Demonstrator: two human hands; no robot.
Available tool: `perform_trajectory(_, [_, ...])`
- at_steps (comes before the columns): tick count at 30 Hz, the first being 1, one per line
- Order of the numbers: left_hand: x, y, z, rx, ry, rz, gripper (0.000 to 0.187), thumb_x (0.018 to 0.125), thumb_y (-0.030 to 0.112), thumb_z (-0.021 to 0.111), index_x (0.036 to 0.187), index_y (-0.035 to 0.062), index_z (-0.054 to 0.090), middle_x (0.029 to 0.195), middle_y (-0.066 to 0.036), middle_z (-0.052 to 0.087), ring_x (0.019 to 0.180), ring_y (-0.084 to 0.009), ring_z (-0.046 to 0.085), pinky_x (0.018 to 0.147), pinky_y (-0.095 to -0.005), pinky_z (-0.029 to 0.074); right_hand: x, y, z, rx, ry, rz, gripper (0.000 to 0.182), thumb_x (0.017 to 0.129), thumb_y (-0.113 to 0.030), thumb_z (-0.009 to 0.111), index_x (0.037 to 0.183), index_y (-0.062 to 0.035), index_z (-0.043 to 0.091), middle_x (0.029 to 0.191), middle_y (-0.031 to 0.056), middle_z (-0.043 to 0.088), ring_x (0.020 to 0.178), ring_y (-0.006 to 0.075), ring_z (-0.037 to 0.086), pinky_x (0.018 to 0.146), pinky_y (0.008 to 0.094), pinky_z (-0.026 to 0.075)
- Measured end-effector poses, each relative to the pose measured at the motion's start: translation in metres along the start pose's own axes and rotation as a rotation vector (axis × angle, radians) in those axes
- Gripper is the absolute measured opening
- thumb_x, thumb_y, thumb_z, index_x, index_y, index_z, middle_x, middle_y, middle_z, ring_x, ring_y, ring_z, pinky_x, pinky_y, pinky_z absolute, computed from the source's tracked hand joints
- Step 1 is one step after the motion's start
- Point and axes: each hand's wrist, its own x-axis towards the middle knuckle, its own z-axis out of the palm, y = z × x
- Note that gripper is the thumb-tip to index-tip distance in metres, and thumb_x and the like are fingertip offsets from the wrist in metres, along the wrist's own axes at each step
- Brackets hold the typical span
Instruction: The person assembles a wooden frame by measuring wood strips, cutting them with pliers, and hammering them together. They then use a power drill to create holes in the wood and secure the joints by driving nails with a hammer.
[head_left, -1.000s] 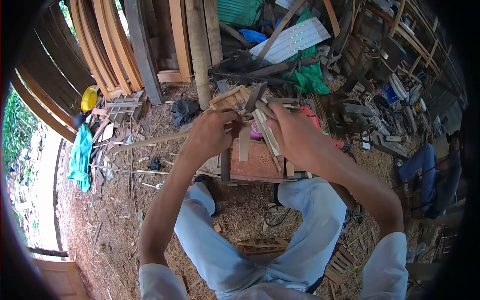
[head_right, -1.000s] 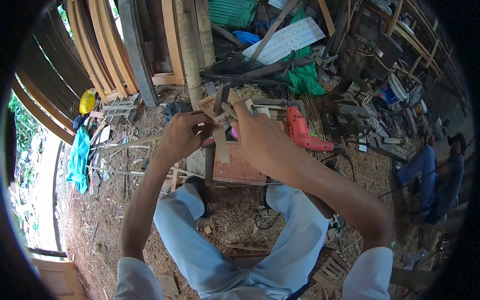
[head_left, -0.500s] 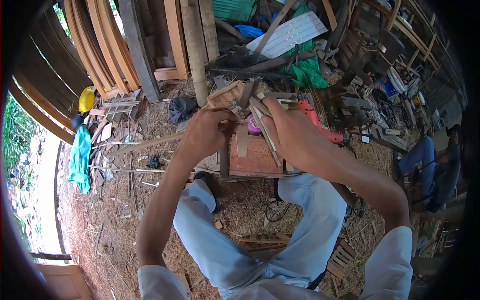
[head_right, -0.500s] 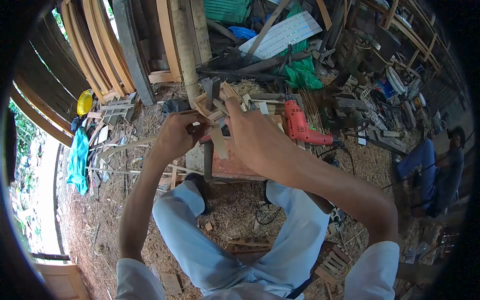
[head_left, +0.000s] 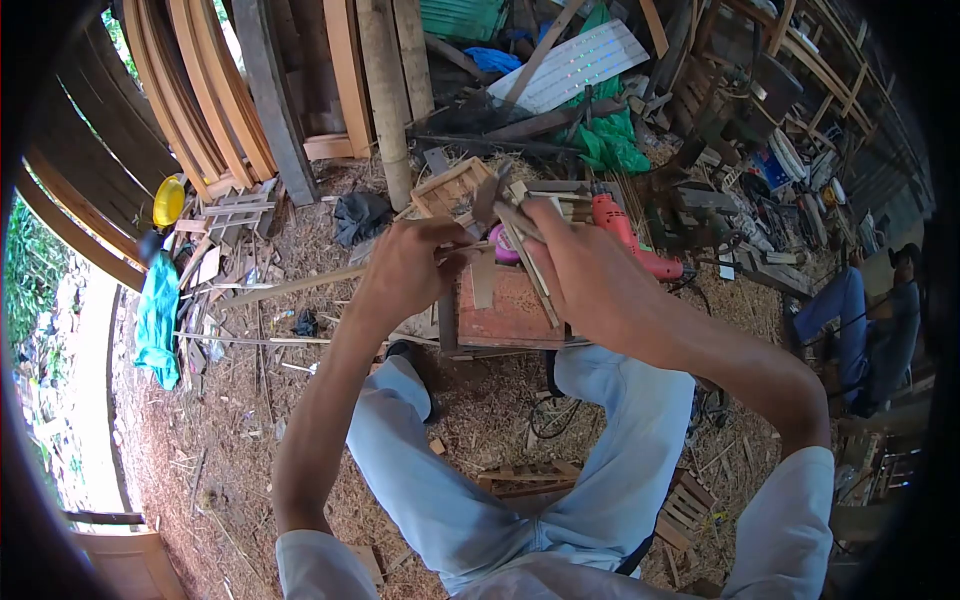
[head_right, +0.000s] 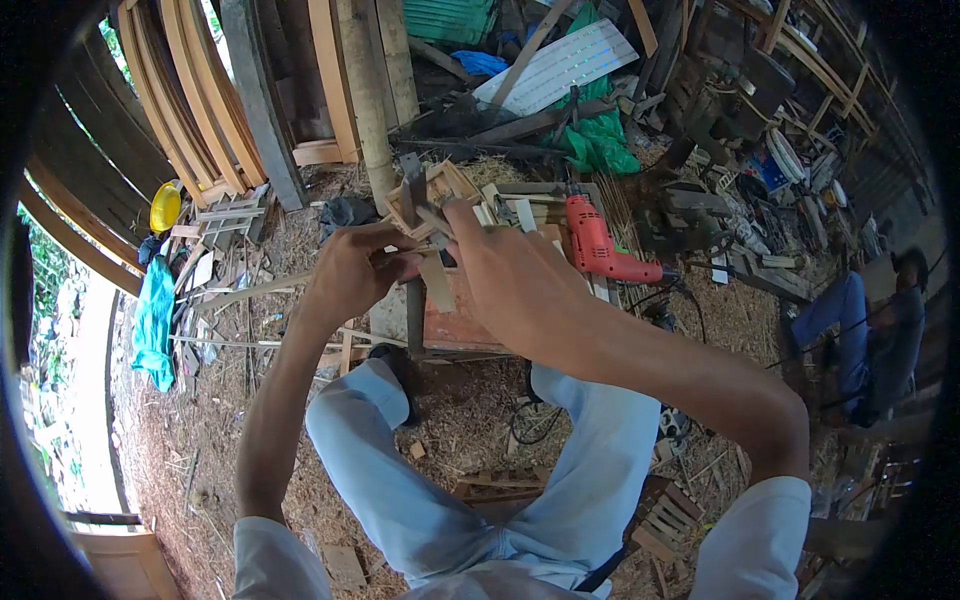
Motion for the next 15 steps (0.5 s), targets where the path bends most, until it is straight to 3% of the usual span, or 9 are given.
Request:
perform_trajectory(2, [0.000,-0.004,0.003,-0.051,0.068,0.110,0.012,0.078,0.006,0.072,0.088,0.0001,0.069,0.068,-0.014,0.063,0.054,-0.0198,0.059,0.053,-0.0319,0.045,-0.001,0.002,0.004,0.014,0.069,-0.025,0.029,0.093,-0.011,0.048,0.116,0.0046,0.038,0.072,0.0287,0.062,0.071,0.0446,0.063,0.062,0.0541,0.048])
perform_trajectory(5, [0.001,0.001,-0.001,-0.118,-0.005,0.007,0.013,0.077,0.006,0.072,0.088,-0.0007,0.069,0.070,-0.015,0.064,0.055,-0.0196,0.060,0.054,-0.0313,0.046,-0.001,0.009,0.010,-0.082,-0.079,0.062,0.026,0.096,-0.013,0.046,0.114,0.0039,0.038,0.070,0.0281,0.061,0.069,0.0438,0.063,0.060,0.0536,0.048])
perform_trajectory(7, [0.001,0.002,-0.003,-0.070,-0.002,0.023,0.015,0.077,0.007,0.072,0.089,-0.0011,0.069,0.071,-0.015,0.065,0.056,-0.0194,0.061,0.055,-0.0309,0.047,0.001,0.008,0.006,0.049,0.028,0.026,0.021,0.099,-0.018,0.043,0.108,0.0010,0.041,0.069,0.0252,0.058,0.065,0.0449,0.058,0.057,0.0515,0.040])
perform_trajectory(10, [0.000,0.006,-0.004,-0.019,-0.013,-0.023,0.016,0.076,0.008,0.073,0.089,-0.0015,0.069,0.072,-0.015,0.066,0.059,-0.0192,0.063,0.057,-0.0303,0.048,0.003,0.004,0.008,0.142,0.195,0.007,0.022,0.099,-0.018,0.044,0.104,0.0027,0.042,0.070,0.0256,0.058,0.066,0.0449,0.058,0.057,0.0518,0.040])
perform_trajectory(11, [0.001,0.008,-0.005,-0.009,-0.018,-0.071,0.017,0.076,0.008,0.073,0.089,-0.0016,0.069,0.073,-0.015,0.066,0.060,-0.0192,0.063,0.058,-0.0303,0.049,0.002,0.006,0.011,0.143,0.197,0.008,0.022,0.099,-0.018,0.044,0.104,0.0027,0.042,0.070,0.0256,0.058,0.066,0.0449,0.058,0.057,0.0518,0.040])
perform_trajectory(13, [0.001,0.000,-0.002,-0.051,-0.013,-0.032,0.016,0.076,0.008,0.073,0.089,-0.0014,0.069,0.073,-0.015,0.066,0.060,-0.0196,0.064,0.059,-0.0310,0.049,-0.001,0.009,0.015,-0.014,-0.055,0.110,0.022,0.099,-0.018,0.044,0.101,0.0034,0.043,0.070,0.0274,0.057,0.067,0.0460,0.058,0.058,0.0522,0.041])
perform_trajectory(15, [0.002,-0.002,-0.002,-0.094,-0.006,0.007,0.016,0.076,0.008,0.072,0.089,-0.0012,0.069,0.074,-0.015,0.066,0.061,-0.0199,0.064,0.059,-0.0318,0.049,0.001,0.008,0.009,0.062,0.029,0.087,0.022,0.099,-0.018,0.045,0.101,0.0033,0.043,0.069,0.0281,0.056,0.067,0.0468,0.058,0.058,0.0527,0.042])
